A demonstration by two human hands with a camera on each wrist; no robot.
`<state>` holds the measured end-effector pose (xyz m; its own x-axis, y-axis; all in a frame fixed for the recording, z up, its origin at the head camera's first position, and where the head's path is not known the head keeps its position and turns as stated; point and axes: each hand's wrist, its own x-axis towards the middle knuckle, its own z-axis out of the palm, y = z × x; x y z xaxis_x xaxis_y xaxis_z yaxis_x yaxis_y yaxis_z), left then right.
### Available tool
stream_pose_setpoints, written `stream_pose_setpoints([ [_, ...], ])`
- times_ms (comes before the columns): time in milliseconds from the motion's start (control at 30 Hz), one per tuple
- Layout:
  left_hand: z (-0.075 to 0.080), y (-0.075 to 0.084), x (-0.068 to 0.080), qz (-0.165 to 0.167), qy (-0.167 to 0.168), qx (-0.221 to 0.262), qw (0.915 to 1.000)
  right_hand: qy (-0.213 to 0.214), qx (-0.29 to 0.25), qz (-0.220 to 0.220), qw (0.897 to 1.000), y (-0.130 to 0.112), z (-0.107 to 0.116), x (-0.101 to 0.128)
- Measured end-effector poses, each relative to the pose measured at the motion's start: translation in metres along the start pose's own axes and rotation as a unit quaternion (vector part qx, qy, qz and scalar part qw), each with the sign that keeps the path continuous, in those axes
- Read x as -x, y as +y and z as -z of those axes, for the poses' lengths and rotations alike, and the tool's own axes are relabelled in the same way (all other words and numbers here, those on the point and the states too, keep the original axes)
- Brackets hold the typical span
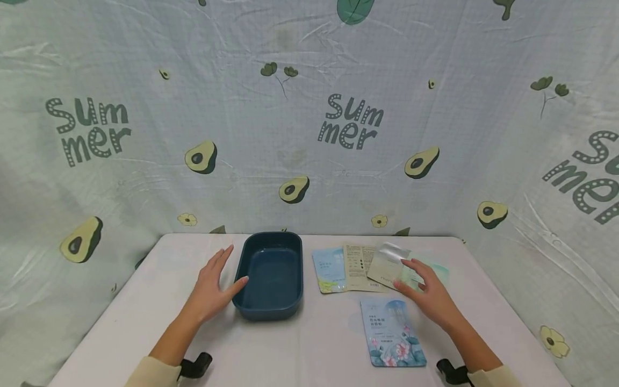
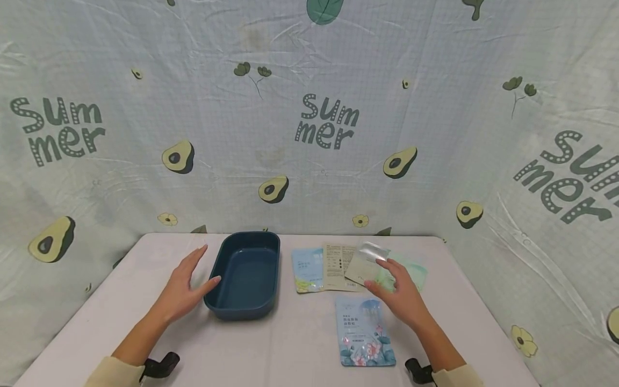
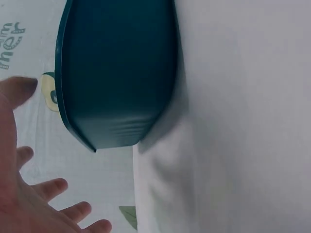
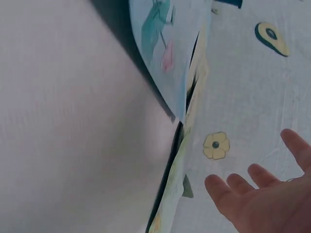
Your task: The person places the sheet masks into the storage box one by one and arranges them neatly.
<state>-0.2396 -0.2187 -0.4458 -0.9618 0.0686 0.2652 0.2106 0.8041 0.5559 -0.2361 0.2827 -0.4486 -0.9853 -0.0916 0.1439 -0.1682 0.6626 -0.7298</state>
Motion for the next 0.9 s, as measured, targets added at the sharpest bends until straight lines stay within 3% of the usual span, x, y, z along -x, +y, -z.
stream_pose_setpoints([
  [233, -0.003, 0.003, 0.007, 0.029, -0.013, 0.053, 0.9981, -0.036, -0.031, -0.068, 0.997, 0.001, -0.006, 0.006],
  [367, -0.007, 0.002, 0.009, 0.039, -0.004, 0.083, 0.9958, -0.052, -0.036, -0.115, 0.991, -0.005, -0.008, 0.014],
  [567, -0.01, 0.0, 0.011, 0.074, 0.001, 0.125, 0.9894, -0.058, -0.03, -0.14, 0.988, -0.003, -0.011, 0.021],
  [700, -0.011, 0.0, 0.01, 0.119, -0.005, 0.148, 0.9818, -0.058, -0.018, -0.146, 0.987, 0.002, -0.011, 0.023],
  [900, -0.014, 0.0, 0.01, 0.168, -0.026, 0.21, 0.9629, -0.067, 0.004, -0.141, 0.988, 0.008, -0.013, 0.023],
])
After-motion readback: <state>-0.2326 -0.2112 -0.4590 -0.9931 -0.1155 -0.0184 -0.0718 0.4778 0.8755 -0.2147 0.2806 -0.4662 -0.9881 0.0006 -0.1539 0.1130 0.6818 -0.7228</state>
